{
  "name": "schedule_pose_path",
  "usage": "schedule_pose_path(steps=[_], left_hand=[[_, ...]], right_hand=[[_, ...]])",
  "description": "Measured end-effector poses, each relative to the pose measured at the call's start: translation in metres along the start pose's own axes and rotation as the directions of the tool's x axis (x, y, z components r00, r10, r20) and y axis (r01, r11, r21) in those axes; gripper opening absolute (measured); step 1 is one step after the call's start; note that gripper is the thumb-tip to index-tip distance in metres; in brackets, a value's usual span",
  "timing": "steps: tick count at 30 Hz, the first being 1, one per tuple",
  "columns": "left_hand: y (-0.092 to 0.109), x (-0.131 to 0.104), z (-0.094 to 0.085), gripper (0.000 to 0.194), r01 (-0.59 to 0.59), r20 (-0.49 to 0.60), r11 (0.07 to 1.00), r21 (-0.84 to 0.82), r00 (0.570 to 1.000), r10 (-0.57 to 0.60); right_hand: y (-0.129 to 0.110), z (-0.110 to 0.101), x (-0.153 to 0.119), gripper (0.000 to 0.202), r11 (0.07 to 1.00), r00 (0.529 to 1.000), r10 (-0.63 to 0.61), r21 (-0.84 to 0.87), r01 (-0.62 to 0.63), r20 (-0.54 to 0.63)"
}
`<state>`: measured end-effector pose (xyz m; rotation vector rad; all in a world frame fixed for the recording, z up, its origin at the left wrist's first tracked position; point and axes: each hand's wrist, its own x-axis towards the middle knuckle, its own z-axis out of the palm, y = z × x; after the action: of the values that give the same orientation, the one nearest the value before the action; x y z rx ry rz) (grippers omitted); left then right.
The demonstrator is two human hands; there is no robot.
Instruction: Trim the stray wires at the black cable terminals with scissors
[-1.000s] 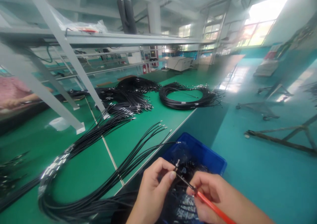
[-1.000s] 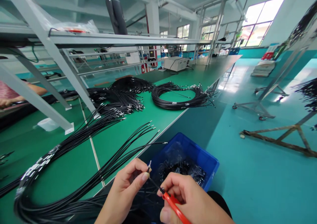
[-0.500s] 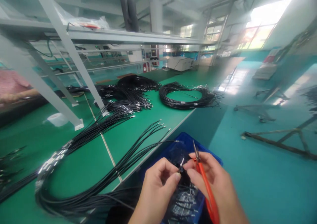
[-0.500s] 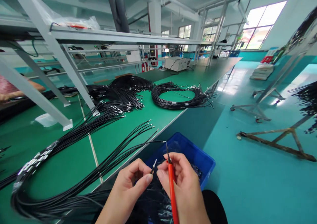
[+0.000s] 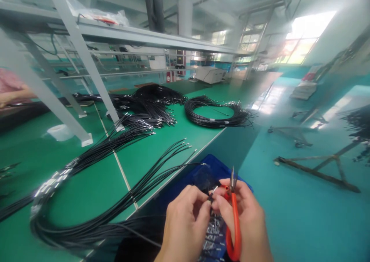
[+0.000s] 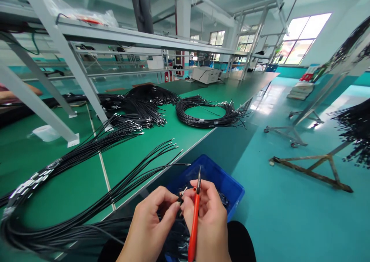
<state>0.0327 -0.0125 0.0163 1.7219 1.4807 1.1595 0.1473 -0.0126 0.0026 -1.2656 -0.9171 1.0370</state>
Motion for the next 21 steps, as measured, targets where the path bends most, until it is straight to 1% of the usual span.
schedule_pose_path(steps=[2, 4, 7, 9, 10, 11, 12, 13, 14, 15, 16, 17, 18, 19, 21], left_hand=[[0.0, -0.002, 0.001, 0.017, -0.007, -0.013, 1.0, 0.028, 1.0, 0.007], [0.001, -0.003, 0.002, 0.017, -0.015, -0.014, 0.998, 0.054, 1.0, 0.016], [0.0, -0.003, 0.001, 0.016, 0.007, 0.007, 0.999, 0.037, 1.0, -0.008], [-0.002, 0.0, -0.003, 0.014, 0.065, 0.025, 0.996, -0.057, 0.998, -0.063], [-0.004, 0.002, -0.005, 0.012, 0.105, 0.043, 0.986, -0.129, 0.994, -0.1], [-0.006, 0.004, -0.008, 0.011, 0.146, 0.067, 0.967, -0.208, 0.989, -0.135], [-0.008, 0.007, -0.012, 0.01, 0.183, 0.097, 0.941, -0.285, 0.982, -0.162], [-0.011, 0.009, -0.016, 0.01, 0.214, 0.133, 0.91, -0.355, 0.975, -0.178], [-0.014, 0.011, -0.019, 0.011, 0.235, 0.169, 0.879, -0.415, 0.969, -0.18], [-0.016, 0.013, -0.023, 0.013, 0.247, 0.199, 0.85, -0.465, 0.965, -0.172], [-0.018, 0.014, -0.026, 0.014, 0.253, 0.224, 0.825, -0.505, 0.962, -0.158], [-0.02, 0.015, -0.028, 0.014, 0.258, 0.248, 0.804, -0.536, 0.958, -0.142], [-0.021, 0.015, -0.03, 0.015, 0.263, 0.267, 0.784, -0.562, 0.955, -0.129], [-0.022, 0.015, -0.031, 0.014, 0.27, 0.283, 0.768, -0.581, 0.951, -0.121], [-0.021, 0.015, -0.031, 0.014, 0.287, 0.304, 0.743, -0.605, 0.945, -0.117]], right_hand=[[0.001, 0.002, 0.0, 0.032, 0.995, 0.998, -0.056, -0.078, 0.054, -0.021], [0.001, 0.003, -0.002, 0.027, 0.971, 0.991, -0.128, -0.207, 0.116, -0.043], [0.0, 0.006, -0.008, 0.022, 0.873, 0.963, -0.264, -0.439, 0.213, -0.056], [-0.001, 0.005, -0.011, 0.021, 0.813, 0.945, -0.326, -0.51, 0.28, -0.002], [-0.003, 0.004, -0.012, 0.021, 0.815, 0.945, -0.323, -0.495, 0.302, 0.045], [-0.004, 0.002, -0.011, 0.021, 0.843, 0.953, -0.287, -0.445, 0.301, 0.1], [-0.005, -0.001, -0.009, 0.023, 0.892, 0.962, -0.221, -0.364, 0.267, 0.163], [-0.007, -0.005, -0.006, 0.027, 0.945, 0.964, -0.126, -0.268, 0.189, 0.236], [-0.009, -0.01, -0.002, 0.031, 0.982, 0.943, -0.011, -0.175, 0.073, 0.332], [-0.011, -0.015, 0.002, 0.036, 0.993, 0.891, 0.098, -0.097, -0.061, 0.444], [-0.012, -0.02, 0.005, 0.04, 0.979, 0.804, 0.191, -0.049, -0.198, 0.563], [-0.013, -0.025, 0.008, 0.045, 0.952, 0.715, 0.242, -0.018, -0.306, 0.656], [-0.014, -0.029, 0.009, 0.05, 0.924, 0.648, 0.271, -0.005, -0.382, 0.712], [-0.015, -0.033, 0.009, 0.052, 0.903, 0.614, 0.284, 0.009, -0.429, 0.737], [-0.015, -0.039, 0.006, 0.05, 0.874, 0.614, 0.308, 0.038, -0.484, 0.727]])
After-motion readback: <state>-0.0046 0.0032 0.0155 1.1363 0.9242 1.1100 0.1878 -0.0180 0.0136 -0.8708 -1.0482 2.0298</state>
